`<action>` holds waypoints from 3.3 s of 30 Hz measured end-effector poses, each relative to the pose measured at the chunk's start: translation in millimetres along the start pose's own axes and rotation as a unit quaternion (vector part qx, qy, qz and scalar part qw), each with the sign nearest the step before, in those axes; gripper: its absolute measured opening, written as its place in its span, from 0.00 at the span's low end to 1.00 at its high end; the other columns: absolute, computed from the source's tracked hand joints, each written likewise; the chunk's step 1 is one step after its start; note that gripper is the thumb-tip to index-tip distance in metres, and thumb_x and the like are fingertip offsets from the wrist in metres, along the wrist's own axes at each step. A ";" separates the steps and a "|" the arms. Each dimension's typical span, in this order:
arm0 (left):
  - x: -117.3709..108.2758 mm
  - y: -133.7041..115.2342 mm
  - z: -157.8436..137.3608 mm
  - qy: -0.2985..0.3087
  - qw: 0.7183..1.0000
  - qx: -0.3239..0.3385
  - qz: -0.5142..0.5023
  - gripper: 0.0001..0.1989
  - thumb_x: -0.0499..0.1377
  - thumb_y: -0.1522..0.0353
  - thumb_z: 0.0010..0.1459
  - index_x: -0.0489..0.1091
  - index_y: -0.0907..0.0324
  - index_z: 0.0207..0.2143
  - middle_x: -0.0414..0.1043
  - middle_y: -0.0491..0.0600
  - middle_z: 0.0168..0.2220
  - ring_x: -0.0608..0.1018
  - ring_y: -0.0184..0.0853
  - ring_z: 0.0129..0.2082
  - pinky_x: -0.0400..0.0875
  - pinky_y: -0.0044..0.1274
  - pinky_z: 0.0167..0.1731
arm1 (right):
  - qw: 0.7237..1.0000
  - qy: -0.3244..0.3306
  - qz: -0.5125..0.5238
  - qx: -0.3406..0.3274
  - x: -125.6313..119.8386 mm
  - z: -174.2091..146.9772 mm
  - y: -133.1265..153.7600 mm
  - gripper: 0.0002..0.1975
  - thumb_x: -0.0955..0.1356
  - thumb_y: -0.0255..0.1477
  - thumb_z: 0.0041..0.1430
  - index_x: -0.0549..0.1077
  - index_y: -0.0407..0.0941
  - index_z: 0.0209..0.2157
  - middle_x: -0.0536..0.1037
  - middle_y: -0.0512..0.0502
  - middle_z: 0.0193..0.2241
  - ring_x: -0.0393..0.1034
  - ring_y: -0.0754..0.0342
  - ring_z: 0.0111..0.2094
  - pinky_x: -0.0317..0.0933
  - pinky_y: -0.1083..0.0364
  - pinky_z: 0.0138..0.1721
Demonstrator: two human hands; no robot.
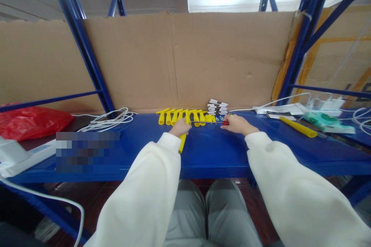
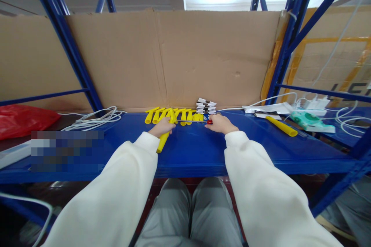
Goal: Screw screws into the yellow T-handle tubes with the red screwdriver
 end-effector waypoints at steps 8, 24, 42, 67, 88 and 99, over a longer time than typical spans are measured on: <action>0.6 1.5 3.2 0.011 1.000 0.012 0.021 0.11 0.56 0.75 0.55 0.75 0.64 0.40 0.74 0.49 0.21 0.81 0.41 0.30 0.74 0.26 0.36 | 0.999 -0.009 0.042 -0.017 8.0 4.8 -7.4 0.10 0.68 0.34 0.64 0.77 0.42 0.38 0.82 0.37 0.38 0.75 0.48 0.36 0.62 0.55 0.36; -1.3 0.1 -1.1 -0.013 1.000 0.004 0.002 0.12 0.56 0.77 0.54 0.76 0.67 0.39 0.72 0.50 0.21 0.80 0.40 0.28 0.73 0.24 0.30 | 0.998 -0.009 0.054 -0.021 18.1 9.4 -6.2 0.13 0.64 0.35 0.68 0.76 0.43 0.43 0.82 0.36 0.41 0.76 0.47 0.40 0.62 0.55 0.38; -0.9 -0.3 -0.1 -0.003 1.000 0.015 0.008 0.10 0.55 0.77 0.54 0.77 0.64 0.35 0.69 0.47 0.18 0.79 0.38 0.26 0.71 0.22 0.28 | 0.996 -0.065 0.023 -0.063 16.7 9.2 -7.8 0.06 0.67 0.29 0.65 0.75 0.43 0.38 0.81 0.37 0.42 0.75 0.47 0.44 0.63 0.55 0.45; 0.1 0.6 1.4 0.000 1.000 0.006 0.002 0.14 0.56 0.76 0.55 0.75 0.67 0.42 0.70 0.47 0.18 0.81 0.41 0.28 0.73 0.26 0.32 | 0.999 -0.026 0.046 -0.006 12.1 7.5 -7.4 0.12 0.72 0.39 0.60 0.77 0.44 0.37 0.82 0.41 0.34 0.75 0.48 0.35 0.61 0.55 0.34; 0.2 1.6 2.8 0.003 1.000 0.012 0.003 0.11 0.56 0.75 0.54 0.76 0.65 0.38 0.71 0.49 0.19 0.81 0.42 0.30 0.74 0.27 0.35 | 0.996 -0.012 0.077 -0.042 20.0 12.1 -14.5 0.09 0.72 0.36 0.59 0.77 0.45 0.37 0.82 0.44 0.33 0.74 0.50 0.32 0.62 0.56 0.32; -0.4 1.6 2.2 0.006 1.000 0.011 0.003 0.10 0.57 0.76 0.51 0.76 0.62 0.34 0.72 0.49 0.18 0.81 0.43 0.30 0.74 0.28 0.36 | 0.996 -0.007 0.077 -0.042 18.6 12.4 -13.7 0.07 0.71 0.34 0.59 0.77 0.44 0.33 0.81 0.43 0.31 0.73 0.51 0.31 0.61 0.56 0.33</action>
Point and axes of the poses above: each hand's wrist, its own z-axis towards the middle knuckle, its own x-axis out of the palm, y = z × x, the point moved 1 cm from there along z, towards the middle knuckle
